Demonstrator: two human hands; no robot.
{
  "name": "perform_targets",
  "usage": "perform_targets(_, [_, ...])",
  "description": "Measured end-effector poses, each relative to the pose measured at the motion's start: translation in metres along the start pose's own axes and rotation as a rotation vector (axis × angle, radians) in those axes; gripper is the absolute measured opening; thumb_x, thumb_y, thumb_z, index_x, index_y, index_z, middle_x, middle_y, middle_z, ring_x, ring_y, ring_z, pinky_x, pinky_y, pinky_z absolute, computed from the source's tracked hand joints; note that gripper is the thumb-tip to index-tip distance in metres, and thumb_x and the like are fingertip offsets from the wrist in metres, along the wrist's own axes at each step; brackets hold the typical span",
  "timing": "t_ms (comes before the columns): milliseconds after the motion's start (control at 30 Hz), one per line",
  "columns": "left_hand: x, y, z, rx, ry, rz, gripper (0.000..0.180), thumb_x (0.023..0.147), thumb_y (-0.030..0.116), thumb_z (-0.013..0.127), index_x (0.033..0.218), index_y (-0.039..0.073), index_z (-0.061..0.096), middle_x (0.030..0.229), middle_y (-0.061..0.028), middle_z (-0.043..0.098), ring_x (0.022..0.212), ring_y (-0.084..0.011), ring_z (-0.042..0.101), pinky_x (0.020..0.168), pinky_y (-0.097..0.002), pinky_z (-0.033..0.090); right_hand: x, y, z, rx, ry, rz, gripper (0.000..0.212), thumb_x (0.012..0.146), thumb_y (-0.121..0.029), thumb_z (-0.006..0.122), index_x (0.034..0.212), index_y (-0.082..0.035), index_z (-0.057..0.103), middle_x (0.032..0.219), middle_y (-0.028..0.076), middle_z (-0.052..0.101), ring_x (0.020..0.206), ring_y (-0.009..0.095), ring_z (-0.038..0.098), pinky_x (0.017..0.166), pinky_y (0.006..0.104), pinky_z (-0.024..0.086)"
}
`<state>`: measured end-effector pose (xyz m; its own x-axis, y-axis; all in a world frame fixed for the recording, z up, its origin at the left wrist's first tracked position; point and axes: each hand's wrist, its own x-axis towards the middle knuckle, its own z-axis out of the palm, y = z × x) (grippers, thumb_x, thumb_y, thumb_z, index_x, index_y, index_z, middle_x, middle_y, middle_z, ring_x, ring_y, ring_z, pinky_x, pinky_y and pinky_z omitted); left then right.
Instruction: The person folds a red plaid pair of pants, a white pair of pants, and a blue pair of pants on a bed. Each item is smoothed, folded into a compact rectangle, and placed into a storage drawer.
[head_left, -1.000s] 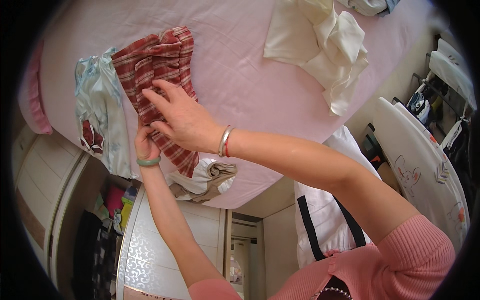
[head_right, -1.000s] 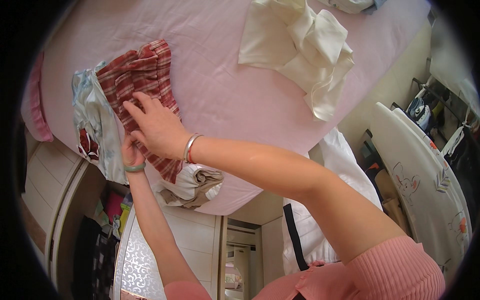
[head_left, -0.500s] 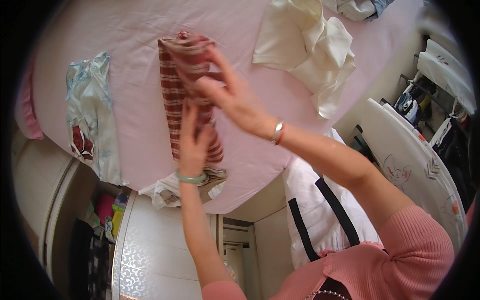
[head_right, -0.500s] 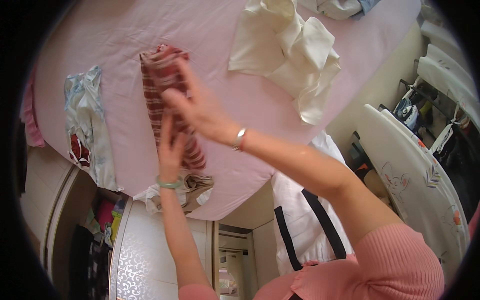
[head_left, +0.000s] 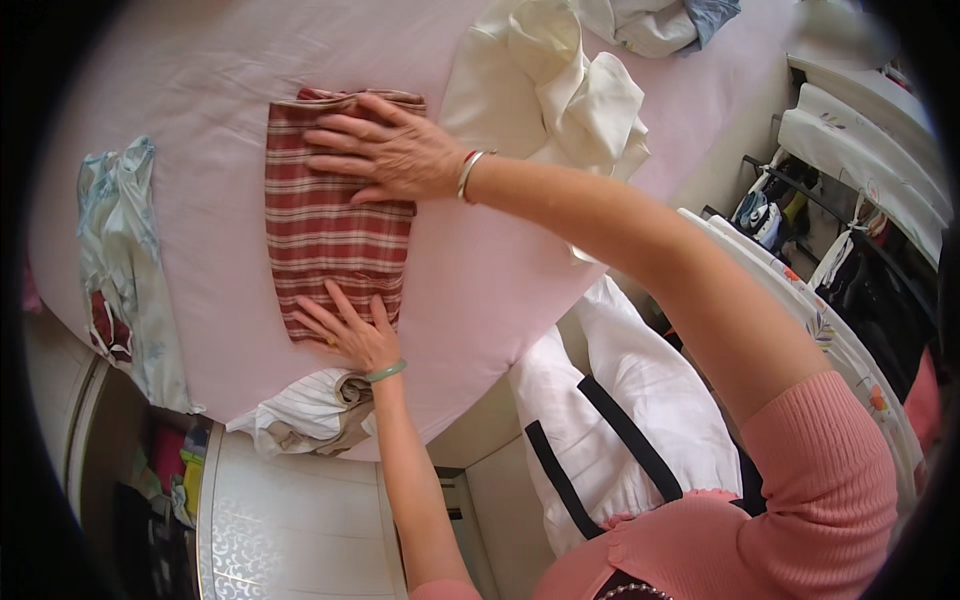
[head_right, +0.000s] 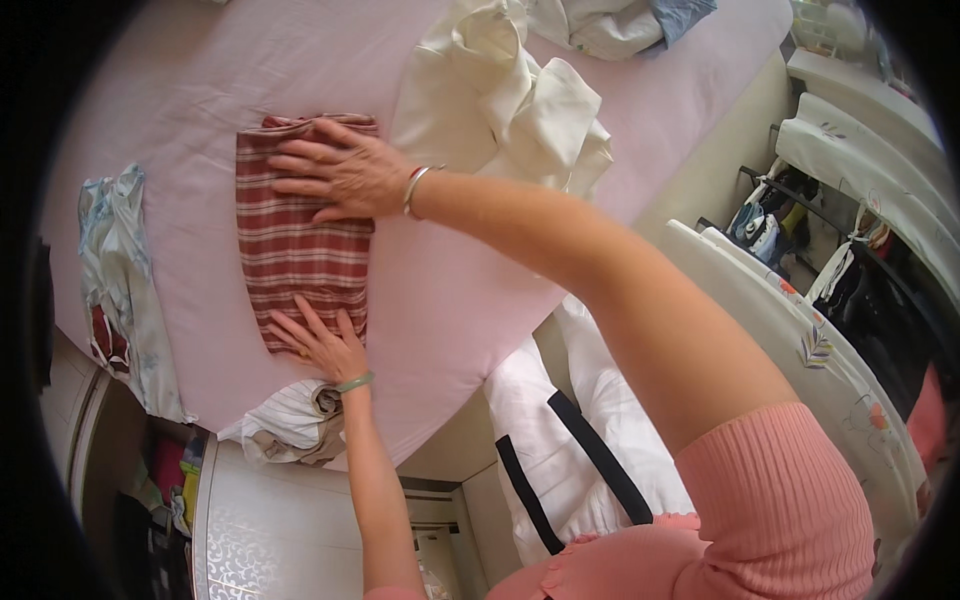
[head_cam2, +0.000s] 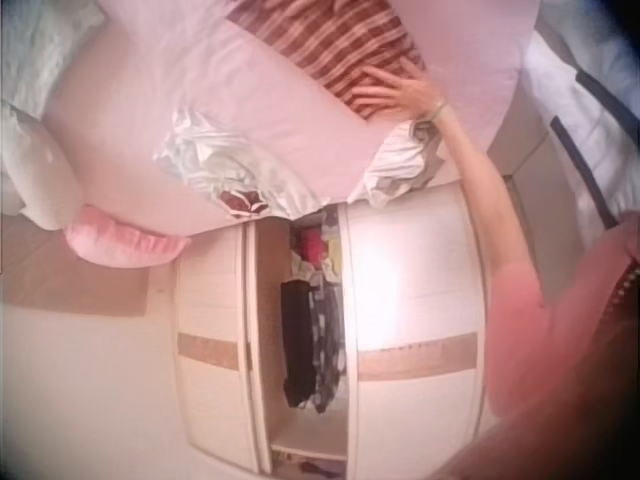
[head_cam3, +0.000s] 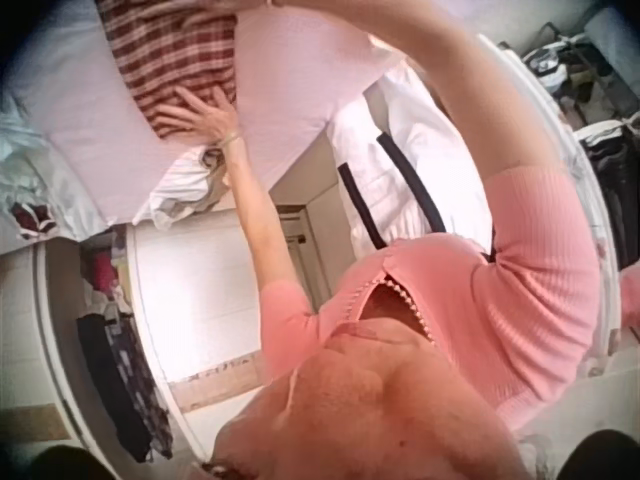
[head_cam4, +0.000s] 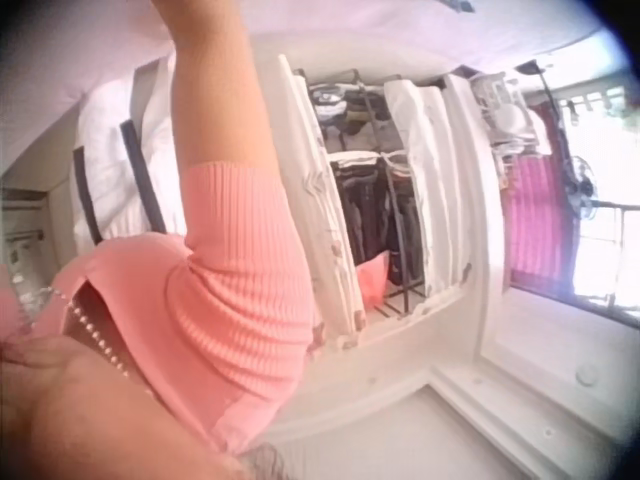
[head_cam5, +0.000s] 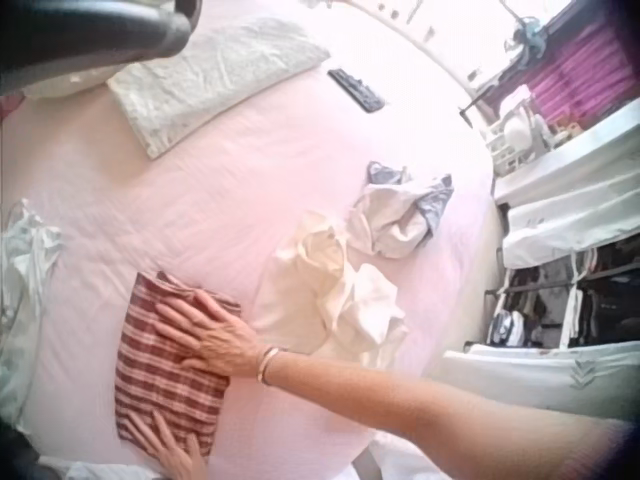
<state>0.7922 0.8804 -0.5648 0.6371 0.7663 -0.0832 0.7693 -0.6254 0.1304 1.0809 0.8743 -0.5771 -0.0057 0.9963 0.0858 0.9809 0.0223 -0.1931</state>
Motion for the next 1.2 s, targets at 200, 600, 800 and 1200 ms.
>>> perform_targets(200, [-0.083,-0.015,0.006,0.014,-0.29,-0.345,0.084,0.091,0.055,0.054,0.154,0.012,0.019,0.159,-0.0235,0.009,0.147,-0.0421,0.008,0.111,-0.0658,0.013,-0.004,0.006,-0.019,0.112,-0.068,0.102,0.071,0.088,-0.052,0.057,0.149,-0.026,0.031,0.157,-0.003,0.027,0.146,0.019,0.02,0.12,0.0462,0.009])
perform_targets(600, [-0.123,0.11,-0.062,-1.353,-0.568,-0.61,0.049,0.094,0.004,0.055,0.141,0.002,0.042,0.146,-0.0206,0.04,0.133,-0.0354,0.04,0.111,-0.0455,0.029,-0.113,0.052,-0.155,0.663,0.354,0.684,0.015,0.089,-0.015,0.065,0.095,-0.003,0.058,0.067,0.018,0.053,0.058,0.029,0.051,0.055,0.0375,0.04])
perform_targets(800, [-0.032,0.209,-0.215,-0.998,0.275,0.091,0.05,0.08,0.005,0.07,0.128,0.008,0.058,0.133,-0.0113,0.053,0.121,-0.0255,0.054,0.106,-0.0408,0.036,-0.193,-0.073,-0.259,0.811,0.035,0.304,0.014,0.087,-0.008,0.062,0.1,-0.011,0.06,0.079,0.008,0.058,0.068,0.027,0.062,0.055,0.0364,0.048])
perform_targets(1200, [-0.105,0.233,-0.379,-0.744,-0.166,0.244,0.02,0.069,-0.001,0.07,0.087,0.007,0.066,0.081,-0.0095,0.061,0.073,-0.0235,0.061,0.069,-0.0342,0.047,-0.291,-0.067,-0.48,0.469,-0.253,0.108,0.038,0.076,-0.011,0.063,0.112,-0.015,0.053,0.102,0.005,0.057,0.083,0.028,0.064,0.065,0.0415,0.051])
